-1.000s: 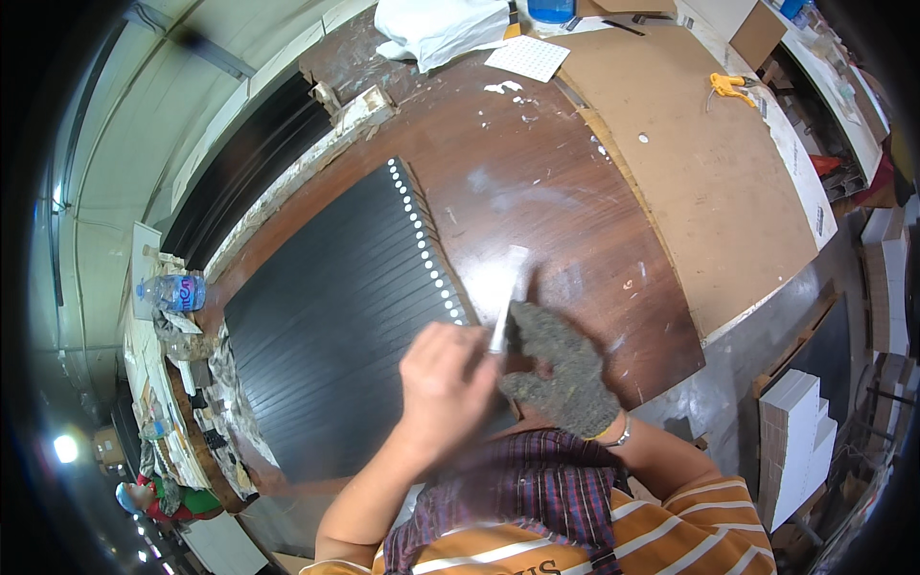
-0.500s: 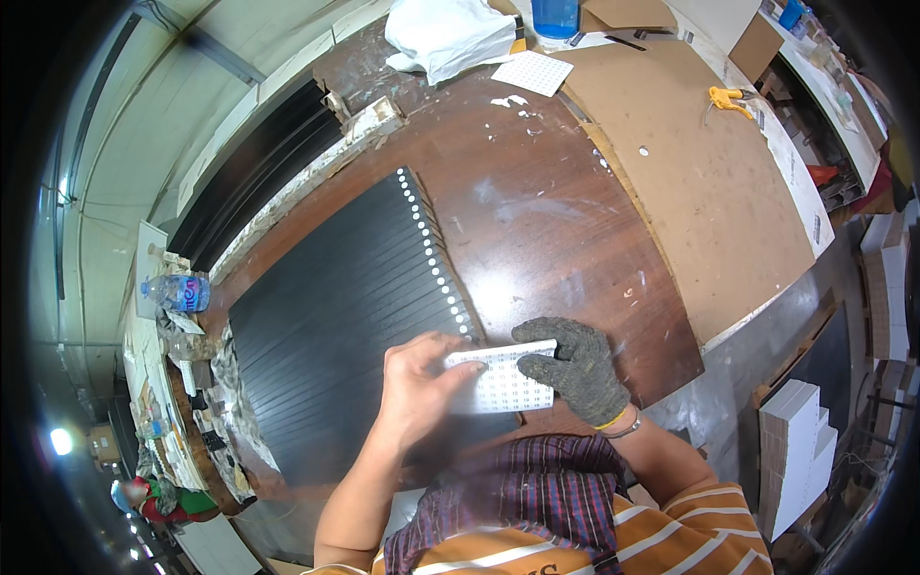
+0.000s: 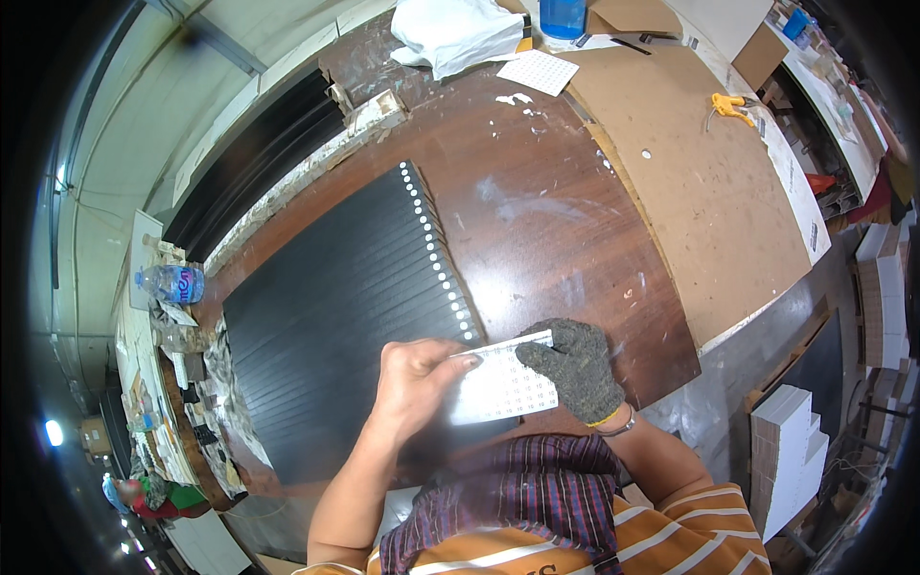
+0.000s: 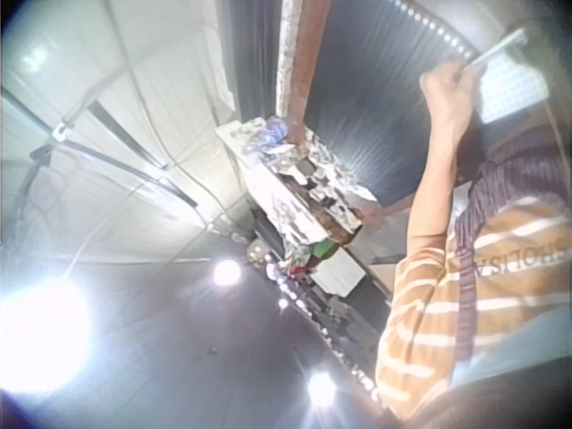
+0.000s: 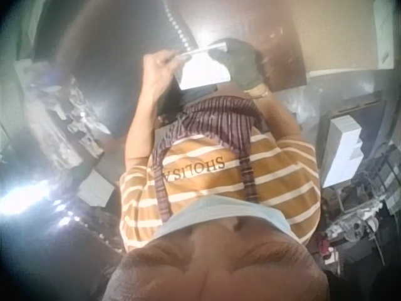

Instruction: The person applies small white adhesive dots along the edge of a black rectangular panel using a sheet of dots and gloved hands. They then wipe the panel with a cloth and move it to a stack of similar panels.

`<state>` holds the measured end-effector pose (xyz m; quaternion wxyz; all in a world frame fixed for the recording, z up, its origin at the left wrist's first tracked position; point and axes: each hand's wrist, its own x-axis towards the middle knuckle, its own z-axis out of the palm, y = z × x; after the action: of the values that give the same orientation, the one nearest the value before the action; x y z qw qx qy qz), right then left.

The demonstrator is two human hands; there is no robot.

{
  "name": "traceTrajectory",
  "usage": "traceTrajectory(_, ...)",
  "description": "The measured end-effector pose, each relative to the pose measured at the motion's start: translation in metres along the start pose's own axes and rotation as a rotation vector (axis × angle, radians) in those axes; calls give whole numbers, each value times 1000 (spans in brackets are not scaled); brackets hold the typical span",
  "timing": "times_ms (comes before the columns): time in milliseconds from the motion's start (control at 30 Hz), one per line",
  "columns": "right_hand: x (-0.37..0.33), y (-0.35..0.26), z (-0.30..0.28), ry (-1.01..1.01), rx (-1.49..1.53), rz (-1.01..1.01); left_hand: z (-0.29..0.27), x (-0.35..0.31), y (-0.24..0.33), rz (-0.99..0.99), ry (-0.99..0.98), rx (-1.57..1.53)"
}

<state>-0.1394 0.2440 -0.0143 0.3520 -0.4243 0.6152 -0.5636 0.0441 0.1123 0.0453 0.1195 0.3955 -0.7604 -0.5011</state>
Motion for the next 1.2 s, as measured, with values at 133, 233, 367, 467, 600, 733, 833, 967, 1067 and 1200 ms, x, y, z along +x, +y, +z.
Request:
traceTrajectory(133, -1, 5, 1, 29, 12, 25, -5, 5, 6, 96, 25, 150)
traceTrajectory(233, -2, 4, 0, 8, -58, -9, -8, 8, 12, 204, 79, 245)
traceTrajectory(367, -3, 0, -2, -29, -179, -94, -6, 10, 17, 172, 17, 295)
traceTrajectory(467, -4, 0, -2, -51, -224, -117, -2, 11, 16, 153, -9, 302)
traceTrajectory(600, -8, 5, 0, -62, -264, -120, 2, 10, 11, 193, -1, 368)
traceTrajectory(733, -14, 12, 2, -60, -244, -91, 6, 4, 5, 192, -31, 400)
traceTrajectory(833, -20, 19, 0, -61, -207, -72, 6, 1, -4, 109, -73, 326)
traceTrajectory(967, -32, 32, -7, -25, -210, -12, 2, 8, -24, -51, -99, 257)
traceTrajectory(1067, -44, 40, -11, -31, -180, 52, 6, 15, -38, -85, -126, 295)
traceTrajectory(1200, -50, 46, -14, -16, -147, 152, 17, 22, -47, -16, -102, 465)
